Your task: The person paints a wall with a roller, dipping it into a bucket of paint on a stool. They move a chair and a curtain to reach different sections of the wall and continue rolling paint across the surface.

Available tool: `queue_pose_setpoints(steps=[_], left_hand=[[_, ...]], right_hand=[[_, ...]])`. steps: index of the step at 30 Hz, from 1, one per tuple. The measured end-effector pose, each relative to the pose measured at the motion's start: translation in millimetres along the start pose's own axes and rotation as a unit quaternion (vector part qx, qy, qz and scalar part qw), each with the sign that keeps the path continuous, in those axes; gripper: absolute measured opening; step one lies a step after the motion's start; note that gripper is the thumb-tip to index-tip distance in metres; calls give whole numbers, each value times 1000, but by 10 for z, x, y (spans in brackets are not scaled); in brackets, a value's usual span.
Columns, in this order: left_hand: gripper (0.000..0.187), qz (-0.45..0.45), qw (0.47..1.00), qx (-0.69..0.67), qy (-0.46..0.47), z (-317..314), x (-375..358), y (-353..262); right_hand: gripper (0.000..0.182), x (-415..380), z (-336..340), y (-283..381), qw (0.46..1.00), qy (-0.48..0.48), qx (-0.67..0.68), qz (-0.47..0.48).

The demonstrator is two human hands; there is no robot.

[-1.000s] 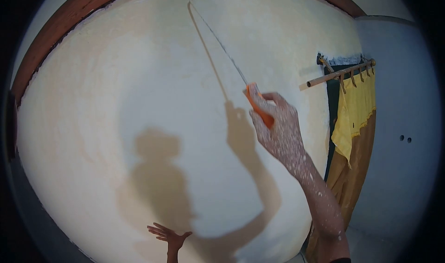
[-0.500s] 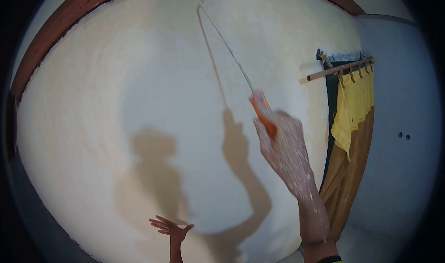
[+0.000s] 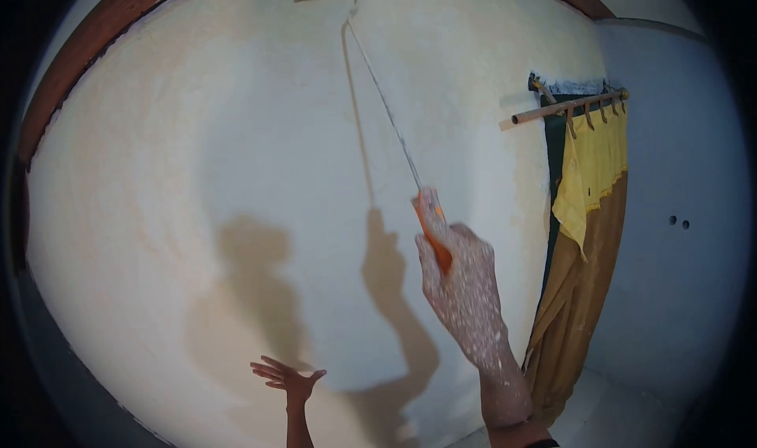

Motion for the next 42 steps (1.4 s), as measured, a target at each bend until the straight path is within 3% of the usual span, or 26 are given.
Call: queue_pose_setpoints(steps=[2,6,10,13,17,19,20,25,27,29,32,33,35,36,38,40,42], left_hand=[[162,-2,1000,11,1,5,4,-4],[161,12,1000,18,-1,2,-24,-5],[161,-22,999,31,-33,-42,-3,45],[161,-27,998,31,-38,-40,2,36],[161,-4,1000,24,-13,17,-29,-2],[161,-8,999,26,-22,10,-35,-24],[161,-8,999,37,-36,22,-41,-10],[162,-6,1000,22,-21,12,-17,22],[162,-2,999,28,-31,-2,-9,28],[161,-3,999,34,-36,-11,-2,4],[159,-5,999,32,-38,5,-41,-6],[159,-10,999,23,-39,14,-47,-3],[160,-7,999,24,-36,-4,-23,19],[160,-4,999,25,-36,-9,-16,23],[160,0,999,25,-31,17,-41,25],[160,4,999,24,-28,13,-33,-8],[159,6,999,34,-27,11,-30,4]], right_hand=[[52,299,-33,-98,990,-60,-48,118],[43,1066,-106,-251,965,-149,-30,212],[45,901,-122,-356,969,-138,-48,198],[51,85,-198,-419,992,-60,-33,102],[54,-972,-300,-302,999,-37,26,0],[47,-1203,-407,-397,994,-39,60,-79],[47,-1120,-392,-398,994,-41,56,-82],[53,133,-204,-652,990,-99,-20,102],[53,536,-84,-763,985,-111,-52,123],[53,688,15,-827,983,-127,10,134],[54,320,-122,-1034,976,-123,-64,165],[57,52,-196,-1062,987,-65,-103,104],[60,-618,-449,-1171,990,-93,-19,106],[61,-1054,-625,-1256,997,-48,-46,48],[56,-1740,-802,-1107,998,-32,-49,23],[54,-2108,-865,-961,998,-57,-20,35],[60,-2303,-861,-952,999,4,-32,-37]])
Point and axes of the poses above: each hand's wrist, its own x-axis towards the middle knuckle, its own z-axis out of the back of the hand, y = z × x, the point moved 3 cm from there along x, towards the middle knuckle, and after that the axes turned 15 degrees about z, right-handed, at the moved point
